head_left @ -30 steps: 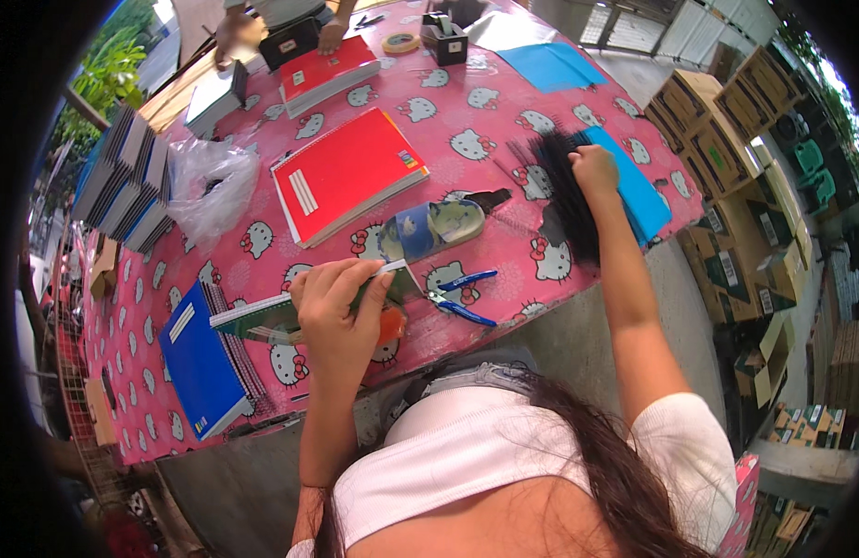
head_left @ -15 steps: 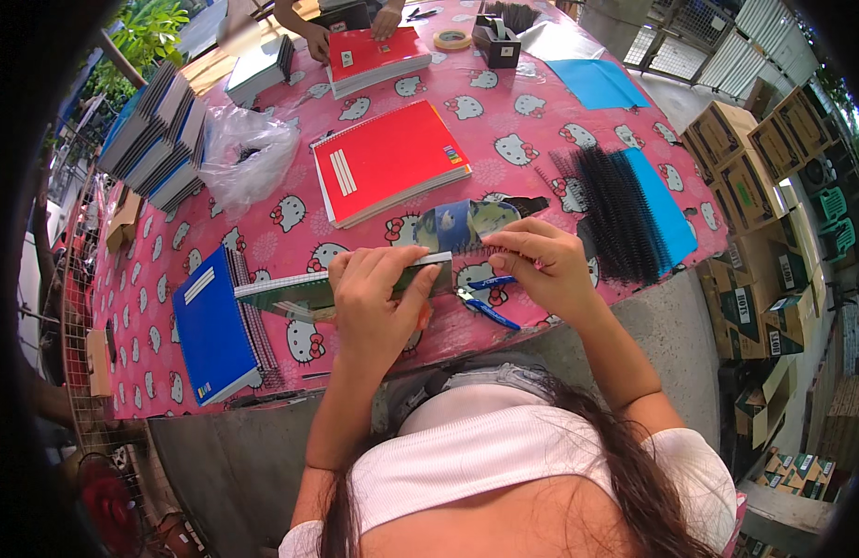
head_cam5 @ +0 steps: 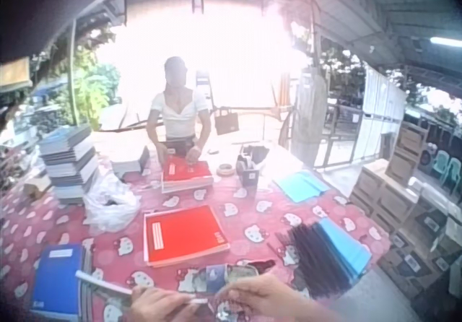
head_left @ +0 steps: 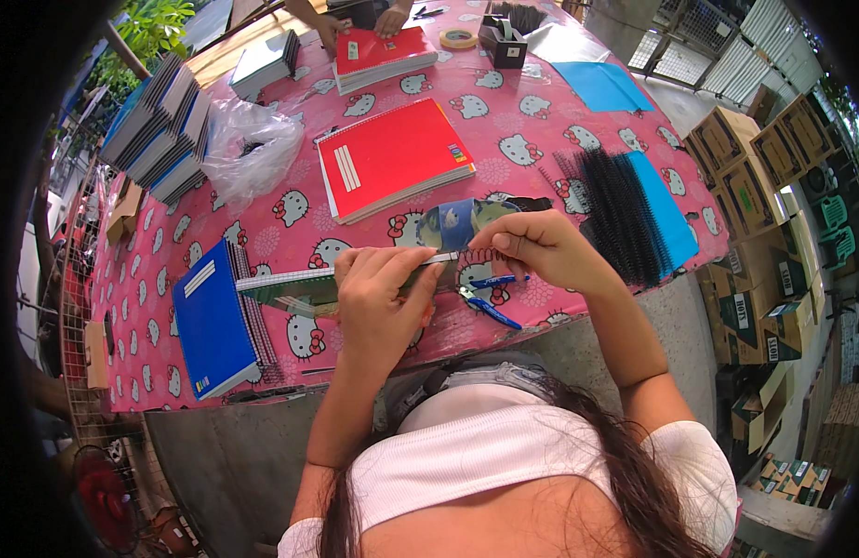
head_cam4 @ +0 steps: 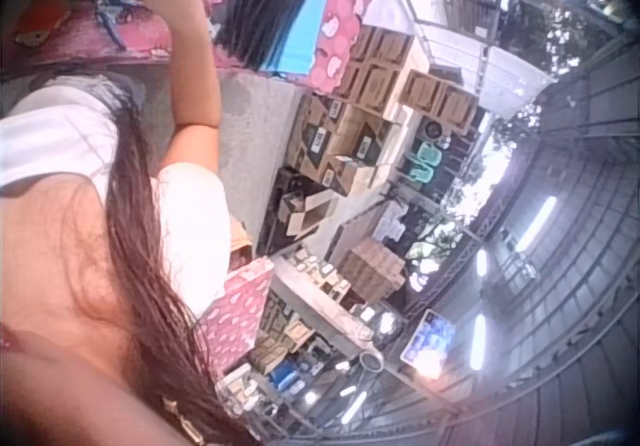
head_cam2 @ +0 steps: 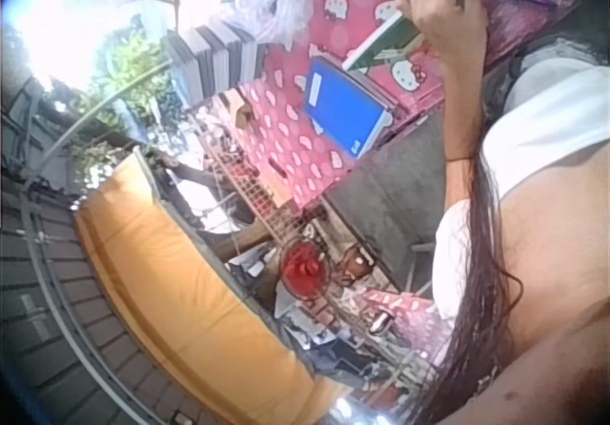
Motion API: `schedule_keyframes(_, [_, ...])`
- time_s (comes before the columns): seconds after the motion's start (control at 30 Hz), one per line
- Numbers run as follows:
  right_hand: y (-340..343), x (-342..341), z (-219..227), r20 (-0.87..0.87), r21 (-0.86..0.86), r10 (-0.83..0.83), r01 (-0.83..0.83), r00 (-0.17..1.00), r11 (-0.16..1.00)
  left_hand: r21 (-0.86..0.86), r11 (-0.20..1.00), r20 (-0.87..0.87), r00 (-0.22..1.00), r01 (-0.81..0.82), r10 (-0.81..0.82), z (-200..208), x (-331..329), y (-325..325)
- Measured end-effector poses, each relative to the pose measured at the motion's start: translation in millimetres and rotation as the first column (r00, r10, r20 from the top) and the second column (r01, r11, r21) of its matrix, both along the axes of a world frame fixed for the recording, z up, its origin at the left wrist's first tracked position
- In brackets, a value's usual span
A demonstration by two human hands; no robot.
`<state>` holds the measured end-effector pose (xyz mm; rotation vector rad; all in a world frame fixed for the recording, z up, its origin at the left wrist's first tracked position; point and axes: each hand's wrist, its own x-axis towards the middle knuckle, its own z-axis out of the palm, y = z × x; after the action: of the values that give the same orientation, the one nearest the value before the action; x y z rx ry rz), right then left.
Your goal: The person inserts spiral coils into punched notebooks and trims the excess wire using pliers.
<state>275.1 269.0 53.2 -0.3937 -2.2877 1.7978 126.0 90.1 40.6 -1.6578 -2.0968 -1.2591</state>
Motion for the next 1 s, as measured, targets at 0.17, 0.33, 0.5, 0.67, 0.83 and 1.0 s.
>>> schedule_keyframes(0.17, [-28,-5,-6,-0.184,0.605,-0.023,0.131,0.983,0.785,-0.043,0.989,-0.056,0.989,-0.142,0.140,8,0,-5])
schedule_keyframes(0.33, [-47,-13,2,-0.299,0.715,-0.068,0.271,0.952,0.644,-0.127,0.987,-0.013,0.995,-0.099,0.098,3,-3,-13])
schedule_keyframes(0.5, [-57,-17,8,-0.308,0.735,-0.090,0.297,0.947,0.610,-0.116,0.989,-0.023,0.996,-0.087,0.085,2,-2,-17])
schedule_keyframes(0.67, [-5,-25,-1,-0.278,0.429,0.079,0.050,0.957,0.902,-0.065,0.995,-0.038,0.997,-0.071,0.069,-3,-3,-26])
schedule_keyframes(0.83, [78,-31,-137,0.139,0.945,-0.078,-0.109,0.987,0.309,-0.009,0.997,0.057,0.996,-0.071,0.072,6,6,-13])
schedule_keyframes(1.0, [55,-42,-96,0.114,0.626,-0.181,0.071,0.977,0.777,0.027,0.994,-0.016,0.994,-0.110,0.110,-7,-4,-21])
